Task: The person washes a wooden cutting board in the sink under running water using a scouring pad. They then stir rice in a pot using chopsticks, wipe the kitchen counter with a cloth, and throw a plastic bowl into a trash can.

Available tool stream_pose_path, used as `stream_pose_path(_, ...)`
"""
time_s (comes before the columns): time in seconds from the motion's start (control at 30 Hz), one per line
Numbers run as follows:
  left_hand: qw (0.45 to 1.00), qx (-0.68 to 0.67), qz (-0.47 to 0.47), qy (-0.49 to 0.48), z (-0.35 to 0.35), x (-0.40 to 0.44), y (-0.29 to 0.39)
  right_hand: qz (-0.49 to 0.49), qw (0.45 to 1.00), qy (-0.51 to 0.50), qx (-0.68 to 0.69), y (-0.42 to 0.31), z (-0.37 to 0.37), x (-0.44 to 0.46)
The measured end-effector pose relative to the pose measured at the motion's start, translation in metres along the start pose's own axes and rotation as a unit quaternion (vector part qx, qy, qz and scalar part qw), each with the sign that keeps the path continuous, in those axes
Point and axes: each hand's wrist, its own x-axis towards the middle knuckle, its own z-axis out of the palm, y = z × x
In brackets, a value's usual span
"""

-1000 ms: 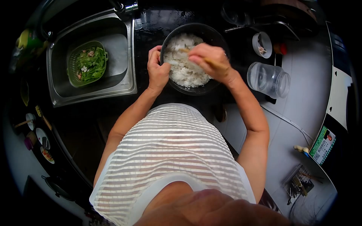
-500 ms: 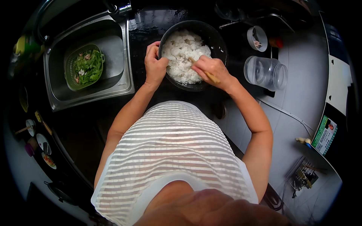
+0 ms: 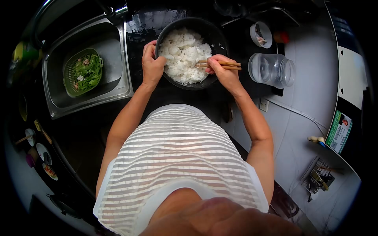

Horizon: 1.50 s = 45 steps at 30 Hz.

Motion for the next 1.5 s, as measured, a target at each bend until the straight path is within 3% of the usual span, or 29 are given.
stream_pose_path(0.3, 1.000, 0.001, 0.001, -0.006, -0.001, 0.000, 0.000, -0.086, 0.993, 0.073, -0.024, -0.063, -0.016, -0.001)
stream_pose_path(0.4, 0.999, 0.022, 0.001, -0.024, -0.007, -0.001, 0.003, -0.111, 0.982, -0.042, -0.149, -0.008, 0.002, 0.003)
stream_pose_path(0.43, 0.996, 0.059, -0.037, -0.049, -0.010, 0.000, 0.008, -0.153, 0.969, -0.056, -0.186, 0.001, 0.001, 0.006)
stream_pose_path(0.5, 0.991, 0.090, -0.069, -0.076, -0.016, 0.001, 0.015, -0.104, 0.978, -0.086, -0.160, -0.020, -0.008, -0.003)
stream_pose_path(0.57, 0.956, 0.131, -0.139, -0.223, -0.026, 0.005, 0.033, -0.057, 0.995, -0.046, -0.067, -0.043, -0.018, -0.016)
stream_pose_path(0.6, 0.912, 0.142, -0.254, -0.290, -0.029, 0.008, 0.050, -0.030, 0.998, -0.016, -0.046, -0.055, -0.024, -0.021)
stream_pose_path(0.7, 0.922, 0.049, -0.288, -0.253, -0.022, -0.004, 0.041, -0.090, 0.993, -0.035, -0.065, -0.040, -0.031, -0.022)
stream_pose_path(0.73, 0.921, 0.006, -0.306, -0.243, -0.021, -0.007, 0.042, -0.172, 0.972, -0.024, -0.160, -0.023, -0.031, -0.019)
stream_pose_path(0.77, 0.923, 0.006, -0.300, -0.242, -0.020, -0.013, 0.041, -0.165, 0.965, -0.031, -0.203, -0.012, -0.034, -0.020)
stream_pose_path(0.83, 0.921, -0.057, -0.308, -0.231, -0.019, -0.028, 0.038, -0.281, 0.907, 0.101, -0.295, 0.012, -0.039, -0.026)
stream_pose_path(0.9, 0.911, -0.059, -0.352, -0.206, -0.018, -0.044, 0.051, -0.138, 0.975, 0.123, -0.121, 0.045, -0.046, -0.036)
stream_pose_path(0.97, 0.920, -0.073, -0.342, -0.178, -0.015, -0.060, 0.051, 0.074, 0.993, 0.047, 0.079, 0.051, -0.050, -0.045)
stream_pose_path(1.03, 0.925, -0.060, -0.332, -0.177, -0.014, -0.073, 0.052, 0.004, 0.995, 0.060, 0.076, 0.061, -0.051, -0.050)
stream_pose_path(1.1, 0.909, -0.066, -0.373, -0.175, -0.014, -0.083, 0.053, 0.011, 0.992, 0.067, 0.102, 0.061, -0.054, -0.057)
stream_pose_path(1.17, 0.931, -0.106, -0.313, -0.156, -0.009, -0.087, 0.052, 0.021, 0.989, 0.076, 0.124, 0.051, -0.056, -0.062)
stream_pose_path(1.23, 0.897, -0.112, -0.383, -0.189, -0.011, -0.086, 0.062, 0.015, 0.988, 0.106, 0.108, 0.037, -0.057, -0.061)
stream_pose_path(1.43, 0.912, -0.180, -0.331, -0.161, 0.022, -0.087, 0.035, -0.019, 0.983, 0.156, 0.098, 0.059, -0.081, -0.034)
stream_pose_path(1.5, 0.911, -0.175, -0.319, -0.193, 0.023, -0.082, 0.046, -0.020, 0.986, 0.151, 0.073, 0.072, -0.092, -0.028)
